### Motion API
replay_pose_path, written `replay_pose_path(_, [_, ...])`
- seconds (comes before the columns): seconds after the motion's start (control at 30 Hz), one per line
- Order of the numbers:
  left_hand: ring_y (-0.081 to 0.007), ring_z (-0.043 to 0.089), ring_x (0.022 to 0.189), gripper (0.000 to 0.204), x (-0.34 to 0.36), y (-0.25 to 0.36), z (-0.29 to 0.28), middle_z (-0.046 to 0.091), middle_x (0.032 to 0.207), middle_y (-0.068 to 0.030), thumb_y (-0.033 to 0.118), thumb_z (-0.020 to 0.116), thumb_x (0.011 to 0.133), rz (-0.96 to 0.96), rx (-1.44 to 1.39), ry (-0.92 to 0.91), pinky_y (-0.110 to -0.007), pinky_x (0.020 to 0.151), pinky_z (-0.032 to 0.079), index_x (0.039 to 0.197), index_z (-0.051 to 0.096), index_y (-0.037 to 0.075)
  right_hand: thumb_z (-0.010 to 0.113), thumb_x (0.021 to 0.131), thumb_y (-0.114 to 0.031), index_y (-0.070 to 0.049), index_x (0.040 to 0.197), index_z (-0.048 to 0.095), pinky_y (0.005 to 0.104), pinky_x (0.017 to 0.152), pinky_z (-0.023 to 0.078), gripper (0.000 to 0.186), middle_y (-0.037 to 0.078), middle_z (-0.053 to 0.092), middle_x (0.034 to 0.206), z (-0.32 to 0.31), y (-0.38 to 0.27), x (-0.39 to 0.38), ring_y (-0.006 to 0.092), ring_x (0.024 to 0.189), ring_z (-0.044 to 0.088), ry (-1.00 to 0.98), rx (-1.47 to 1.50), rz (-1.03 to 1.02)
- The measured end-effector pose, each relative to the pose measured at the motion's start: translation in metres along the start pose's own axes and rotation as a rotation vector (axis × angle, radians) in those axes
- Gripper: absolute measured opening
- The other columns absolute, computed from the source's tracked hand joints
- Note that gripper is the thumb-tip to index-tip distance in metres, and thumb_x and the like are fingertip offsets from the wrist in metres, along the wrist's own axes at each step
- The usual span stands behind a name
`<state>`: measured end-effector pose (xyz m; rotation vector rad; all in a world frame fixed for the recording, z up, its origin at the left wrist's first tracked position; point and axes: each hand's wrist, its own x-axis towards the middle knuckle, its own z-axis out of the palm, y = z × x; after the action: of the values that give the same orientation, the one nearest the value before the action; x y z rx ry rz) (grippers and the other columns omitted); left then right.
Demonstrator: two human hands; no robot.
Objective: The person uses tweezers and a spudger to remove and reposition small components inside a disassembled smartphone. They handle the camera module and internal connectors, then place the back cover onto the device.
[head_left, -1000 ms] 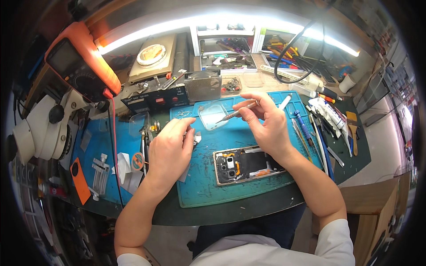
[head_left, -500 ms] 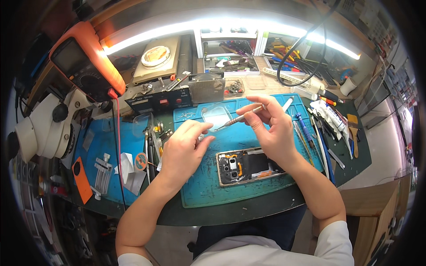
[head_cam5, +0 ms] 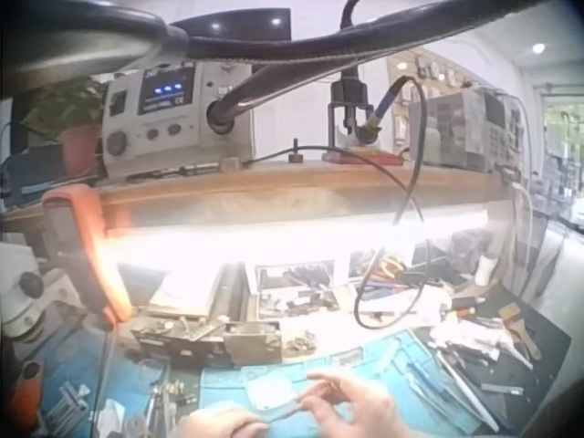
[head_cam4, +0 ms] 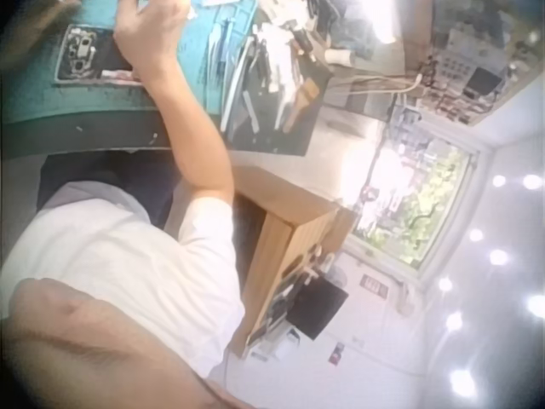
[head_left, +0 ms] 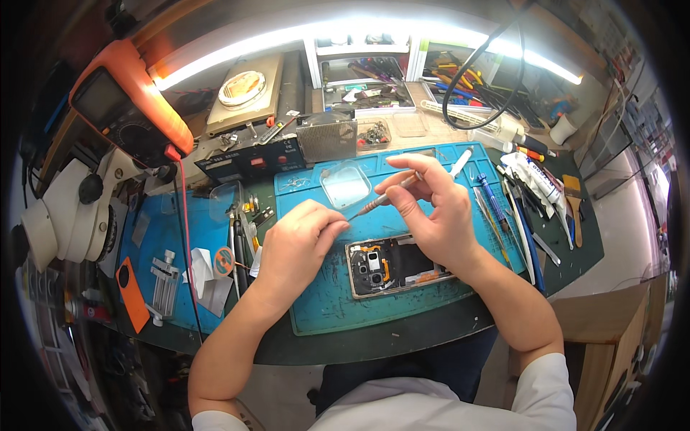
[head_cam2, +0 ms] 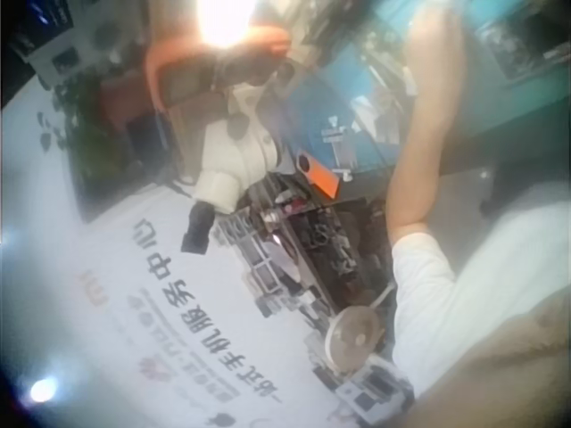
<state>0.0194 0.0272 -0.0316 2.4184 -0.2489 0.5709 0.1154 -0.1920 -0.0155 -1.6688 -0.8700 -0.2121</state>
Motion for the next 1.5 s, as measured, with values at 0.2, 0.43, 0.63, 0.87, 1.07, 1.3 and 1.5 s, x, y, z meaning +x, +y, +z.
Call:
replay_pose_path(0.2, [-0.0244,0.071,0.076,0.011,0.008,0.011,-0.012,0.072,0.092,-0.0081,0.01,0.084,0.094,-0.057,-0.083,-0.004,-0.037,0.069,0.057,0.099,0.078,0.003,0.067,0.11,-0.005,0.003,0.141,0.059,0.0321,0.09,0.063,0.033,0.016,0.08,0.109,-0.006,-0.01,0.001,0.0188,0.101,0.079,-0.048,0.066,0.04])
replay_pose_path(0.43, [-0.0246,0.07,0.077,0.012,0.008,0.012,-0.01,0.071,0.09,-0.008,0.009,0.085,0.093,-0.022,-0.071,-0.017,-0.036,0.067,0.056,0.096,0.077,0.002,0.069,0.107,-0.003,-0.002,0.142,0.061,0.0314,0.085,0.063,0.036,0.013,0.082,0.104,-0.009,-0.01,0.001,0.0192,0.097,0.082,-0.03,0.069,0.0])
replay_pose_path(0.63, [-0.0283,0.071,0.08,0.015,0.007,0.013,-0.008,0.071,0.092,-0.0086,0.01,0.085,0.092,0.044,-0.047,-0.03,-0.038,0.069,0.057,0.097,0.074,0.002,0.07,0.105,0.0,-0.005,0.145,0.061,0.0324,0.078,0.062,0.042,0.008,0.081,0.099,-0.005,-0.008,0.0,0.0189,0.09,0.082,-0.034,0.112,-0.071])
replay_pose_path(0.87, [-0.0276,0.071,0.082,0.014,0.005,0.019,-0.011,0.069,0.091,-0.0064,0.014,0.085,0.091,0.124,0.117,-0.011,-0.039,0.069,0.058,0.094,0.074,0.006,0.068,0.105,0.001,-0.006,0.151,0.057,0.0346,0.077,0.063,0.048,0.011,0.077,0.104,-0.007,-0.011,0.0,0.022,0.088,0.079,-0.094,-0.148,-0.245])
replay_pose_path(1.07, [-0.0271,0.069,0.082,0.016,0.001,0.02,-0.012,0.069,0.092,-0.006,0.016,0.085,0.092,0.13,0.108,-0.015,-0.039,0.071,0.057,0.094,0.073,0.005,0.072,0.103,-0.001,-0.004,0.151,0.056,0.0337,0.075,0.064,0.051,0.013,0.077,0.103,0.006,-0.015,-0.003,0.0235,0.082,0.079,-0.053,0.051,-0.216])
replay_pose_path(1.3, [-0.0284,0.07,0.084,0.013,-0.001,0.023,-0.016,0.072,0.096,-0.0077,0.011,0.083,0.094,-0.042,-0.137,-0.122,-0.039,0.073,0.057,0.104,0.078,0.004,0.07,0.103,0.001,-0.004,0.151,0.058,0.0342,0.074,0.063,0.05,0.012,0.077,0.099,0.003,-0.018,-0.002,0.0234,0.083,0.078,-0.058,-0.041,-0.205])
replay_pose_path(1.5, [-0.0278,0.07,0.089,0.015,-0.008,0.019,-0.016,0.073,0.101,-0.0104,-0.001,0.075,0.097,-0.018,-0.15,-0.213,-0.037,0.078,0.057,0.112,0.078,-0.001,0.072,0.099,0.003,-0.005,0.151,0.061,0.036,0.072,0.062,0.054,0.012,0.076,0.097,0.006,-0.017,-0.003,0.0253,0.082,0.076,-0.116,-0.16,-0.264])
